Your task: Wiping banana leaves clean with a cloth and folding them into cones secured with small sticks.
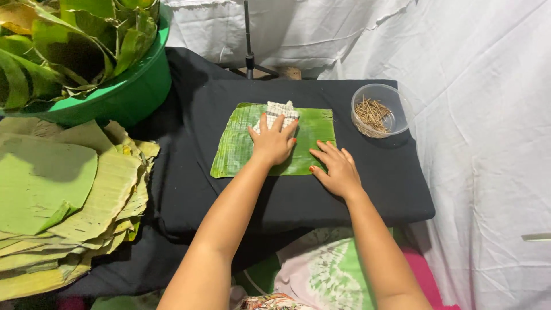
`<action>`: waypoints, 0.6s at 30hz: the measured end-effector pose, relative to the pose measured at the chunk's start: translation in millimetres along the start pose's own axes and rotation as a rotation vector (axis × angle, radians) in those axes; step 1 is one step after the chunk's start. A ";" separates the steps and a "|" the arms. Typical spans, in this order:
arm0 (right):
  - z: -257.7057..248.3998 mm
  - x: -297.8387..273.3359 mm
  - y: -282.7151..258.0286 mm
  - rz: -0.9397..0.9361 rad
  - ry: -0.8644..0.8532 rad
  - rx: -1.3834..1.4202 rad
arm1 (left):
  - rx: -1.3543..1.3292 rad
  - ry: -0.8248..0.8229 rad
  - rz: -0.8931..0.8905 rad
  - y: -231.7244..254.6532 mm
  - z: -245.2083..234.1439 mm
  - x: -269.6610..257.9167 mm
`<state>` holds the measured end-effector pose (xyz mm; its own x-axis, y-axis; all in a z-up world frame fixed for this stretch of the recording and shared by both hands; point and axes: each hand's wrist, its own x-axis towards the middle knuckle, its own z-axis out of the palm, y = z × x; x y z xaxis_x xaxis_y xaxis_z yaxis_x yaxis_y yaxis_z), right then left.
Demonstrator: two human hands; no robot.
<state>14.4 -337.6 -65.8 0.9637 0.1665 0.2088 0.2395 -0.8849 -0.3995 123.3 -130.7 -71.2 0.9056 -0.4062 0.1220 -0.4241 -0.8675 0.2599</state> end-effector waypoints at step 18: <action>2.5 1.0 4.9 -0.001 -0.005 0.029 | -0.022 -0.027 -0.245 -49.1 -22.8 12.7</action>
<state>16.8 -340.7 -69.7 0.9640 0.1693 0.2051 0.2436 -0.8717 -0.4253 155.7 -86.7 -60.6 0.9810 -0.1919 0.0270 -0.1911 -0.9349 0.2991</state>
